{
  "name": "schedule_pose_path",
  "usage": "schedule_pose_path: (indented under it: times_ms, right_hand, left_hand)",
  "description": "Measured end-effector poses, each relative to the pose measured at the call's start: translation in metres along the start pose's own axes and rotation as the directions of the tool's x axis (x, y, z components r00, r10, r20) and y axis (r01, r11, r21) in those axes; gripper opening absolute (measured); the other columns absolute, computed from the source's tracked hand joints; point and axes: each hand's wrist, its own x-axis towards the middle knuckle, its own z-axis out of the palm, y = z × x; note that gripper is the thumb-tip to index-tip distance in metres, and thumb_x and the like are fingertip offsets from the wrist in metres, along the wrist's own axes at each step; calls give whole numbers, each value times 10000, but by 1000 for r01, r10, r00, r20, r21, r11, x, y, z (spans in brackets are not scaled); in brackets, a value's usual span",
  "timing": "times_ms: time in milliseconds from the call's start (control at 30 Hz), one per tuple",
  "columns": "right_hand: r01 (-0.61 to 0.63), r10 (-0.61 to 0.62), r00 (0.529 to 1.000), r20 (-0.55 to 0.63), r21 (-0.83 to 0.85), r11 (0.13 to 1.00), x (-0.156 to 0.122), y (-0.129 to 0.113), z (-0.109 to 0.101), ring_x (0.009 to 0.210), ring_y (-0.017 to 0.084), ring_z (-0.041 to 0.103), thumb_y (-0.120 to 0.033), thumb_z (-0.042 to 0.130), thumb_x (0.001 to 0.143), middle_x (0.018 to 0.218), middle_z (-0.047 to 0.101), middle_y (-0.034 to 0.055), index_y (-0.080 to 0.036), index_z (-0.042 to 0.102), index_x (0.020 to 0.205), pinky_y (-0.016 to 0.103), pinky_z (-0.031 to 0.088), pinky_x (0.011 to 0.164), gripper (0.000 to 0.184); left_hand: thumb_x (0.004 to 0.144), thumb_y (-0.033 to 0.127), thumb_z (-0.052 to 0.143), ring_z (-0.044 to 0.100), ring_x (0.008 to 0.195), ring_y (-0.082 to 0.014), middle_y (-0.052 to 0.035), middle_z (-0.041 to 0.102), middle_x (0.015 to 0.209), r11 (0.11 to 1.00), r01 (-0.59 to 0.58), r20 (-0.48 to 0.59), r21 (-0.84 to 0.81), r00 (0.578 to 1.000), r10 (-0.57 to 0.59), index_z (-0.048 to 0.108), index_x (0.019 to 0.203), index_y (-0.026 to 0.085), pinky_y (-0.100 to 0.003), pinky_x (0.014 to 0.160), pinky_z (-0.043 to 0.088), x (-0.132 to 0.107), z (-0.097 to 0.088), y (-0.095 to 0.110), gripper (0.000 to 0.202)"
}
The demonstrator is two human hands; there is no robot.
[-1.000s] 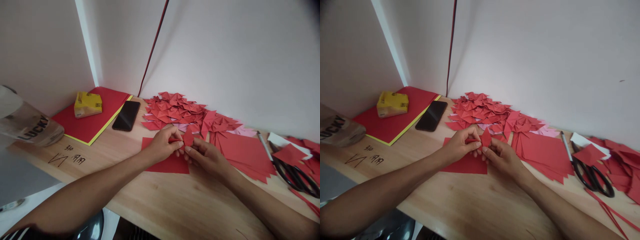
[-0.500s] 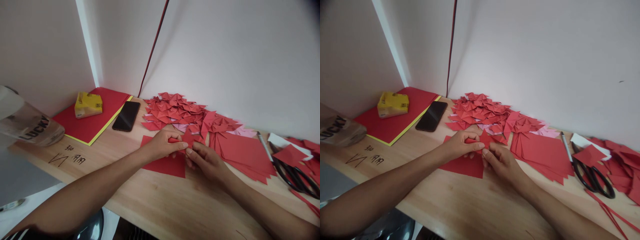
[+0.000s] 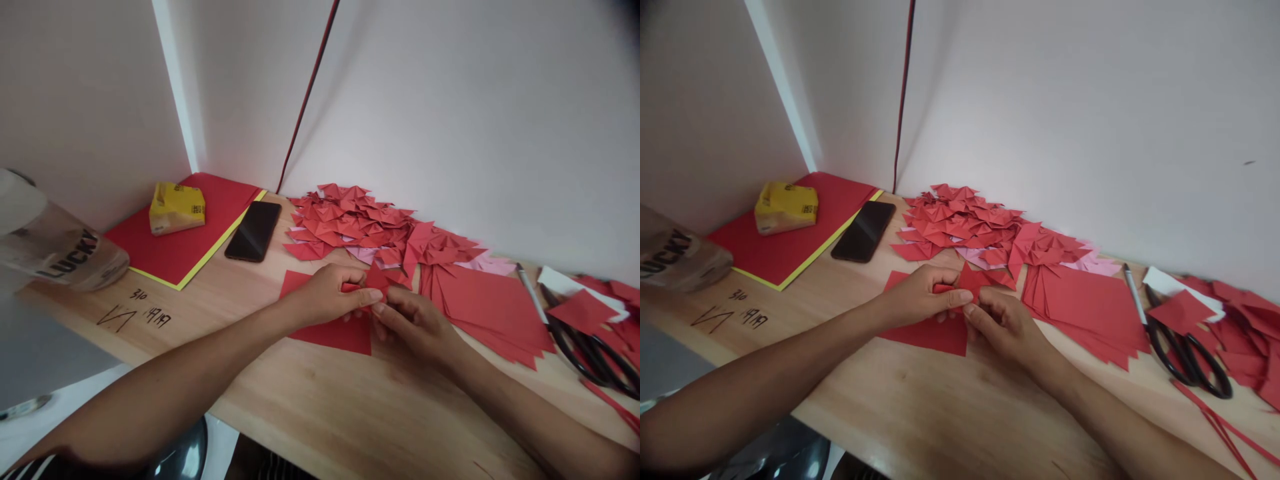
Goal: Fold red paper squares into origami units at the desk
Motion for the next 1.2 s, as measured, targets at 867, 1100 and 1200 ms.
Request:
schedule_pose_path:
  times_ms: [867, 1100, 1200]
  right_hand:
    - [-11, -6, 996, 88, 190, 982, 4, 5, 0, 582, 102, 512, -464, 462, 998, 683, 580, -4, -196, 579, 793, 241, 394, 540, 357]
    - [11, -13, 1000, -13, -115, 993, 3, 3, 1, 584, 124, 511, -346, 439, 990, 635, 562, -2, -199, 540, 706, 270, 390, 569, 335]
    - [29, -40, 998, -55, -194, 981, 4, -1, 2, 559, 124, 474, -322, 443, 969, 592, 507, -15, -209, 488, 649, 276, 366, 557, 342]
  left_hand:
    - [866, 336, 632, 509, 457, -59, 15, 581, 612, 996, 24, -7, -81, 1000, -25, 569, 717, 130, -196, 458, 399, 3, -1, -3, 261]
    - [880, 250, 577, 437, 623, -92, 37, 471, 601, 912, -141, -165, 385, 962, 218, 474, 606, 155, -236, 614, 338, -3, 6, 4, 308]
    - [890, 233, 551, 397, 609, -90, 44, 436, 603, 858, -187, -175, 479, 937, 302, 412, 603, 158, -254, 606, 287, -5, 10, 4, 328]
